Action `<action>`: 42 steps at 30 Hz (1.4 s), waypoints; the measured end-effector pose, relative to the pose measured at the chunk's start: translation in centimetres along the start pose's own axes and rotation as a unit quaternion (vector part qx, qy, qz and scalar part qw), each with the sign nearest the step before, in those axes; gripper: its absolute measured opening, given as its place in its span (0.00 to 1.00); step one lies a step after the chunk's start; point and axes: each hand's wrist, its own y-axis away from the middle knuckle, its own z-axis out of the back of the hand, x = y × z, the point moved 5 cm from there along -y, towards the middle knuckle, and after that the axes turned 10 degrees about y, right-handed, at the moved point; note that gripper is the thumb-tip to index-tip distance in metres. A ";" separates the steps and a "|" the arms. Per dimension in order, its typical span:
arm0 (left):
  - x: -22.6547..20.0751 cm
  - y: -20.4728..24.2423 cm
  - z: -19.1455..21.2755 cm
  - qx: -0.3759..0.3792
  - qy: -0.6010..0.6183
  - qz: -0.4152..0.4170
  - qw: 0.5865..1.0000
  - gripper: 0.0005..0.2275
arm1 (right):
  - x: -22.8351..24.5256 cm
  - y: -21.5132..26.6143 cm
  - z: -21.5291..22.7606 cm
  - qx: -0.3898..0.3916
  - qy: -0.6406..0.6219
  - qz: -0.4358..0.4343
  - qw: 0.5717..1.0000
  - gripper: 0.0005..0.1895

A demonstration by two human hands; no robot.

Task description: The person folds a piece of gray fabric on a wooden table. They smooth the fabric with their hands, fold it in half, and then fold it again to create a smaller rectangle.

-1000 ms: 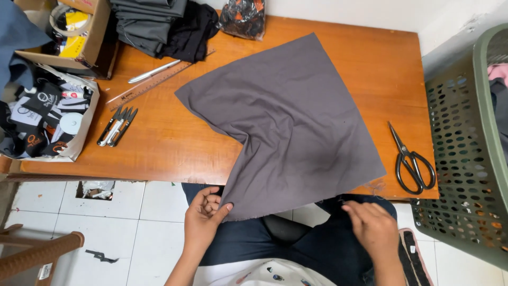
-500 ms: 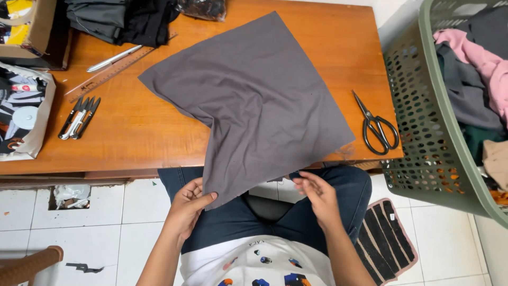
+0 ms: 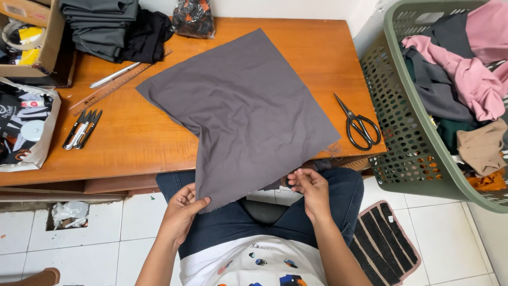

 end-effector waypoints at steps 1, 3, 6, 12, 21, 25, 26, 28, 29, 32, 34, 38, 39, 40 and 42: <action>0.0 0.0 -0.1 0.001 0.000 0.002 1.000 0.12 | -0.5 -0.2 0.4 -0.002 0.000 -0.001 1.000 0.06; 0.0 -0.1 -0.2 -0.003 0.007 0.009 1.000 0.12 | -1.4 -0.7 0.7 0.025 -0.092 0.027 0.995 0.04; 0.6 -0.6 0.1 0.011 0.015 0.003 1.000 0.08 | -2.9 -1.0 0.6 0.056 -0.224 -0.034 0.972 0.07; 0.4 -0.9 0.5 0.016 0.002 0.001 1.000 0.13 | -3.2 -3.0 2.1 0.001 -0.208 0.014 0.978 0.09; 0.7 -0.9 -0.1 0.033 -0.013 0.013 0.999 0.12 | 0.4 -3.3 2.7 -0.107 -0.185 0.047 0.976 0.11; 0.5 -1.0 0.5 0.010 -0.006 0.023 1.000 0.14 | 0.9 -3.8 4.2 -0.145 -0.209 0.055 0.966 0.12; 0.4 -1.0 0.7 0.015 -0.004 0.021 1.000 0.13 | 1.0 -3.9 5.0 -0.166 -0.227 0.056 0.958 0.13; 0.4 -1.1 1.1 0.020 -0.001 0.020 1.000 0.13 | 1.6 -4.0 6.7 -0.187 -0.245 0.057 0.950 0.14; 0.6 -1.2 1.3 0.029 -0.005 0.021 0.999 0.12 | 2.0 -3.9 7.8 -0.216 -0.257 0.060 0.940 0.14; 0.3 -0.9 0.8 0.034 -0.009 0.032 0.999 0.13 | 3.2 -3.4 11.9 -0.292 -0.276 0.065 0.913 0.11; 0.3 -0.8 0.7 0.032 -0.008 0.043 0.999 0.14 | 4.4 -2.4 14.8 -0.341 -0.283 0.068 0.894 0.09; 0.8 -1.3 2.2 0.021 -0.025 0.054 0.998 0.11 | 4.3 -0.4 21.3 -0.483 -0.308 0.116 0.811 0.11; 0.8 -1.4 2.5 0.030 -0.033 0.048 0.998 0.16 | 3.7 -0.4 23.1 -0.512 -0.292 0.135 0.796 0.11; 0.5 -1.4 2.0 0.030 -0.032 0.049 0.998 0.16 | 4.2 0.2 21.3 -0.513 -0.291 0.136 0.796 0.11; 0.4 -1.0 1.3 0.019 -0.020 0.079 0.996 0.16 | 6.0 0.2 16.7 -0.358 -0.104 0.119 0.920 0.11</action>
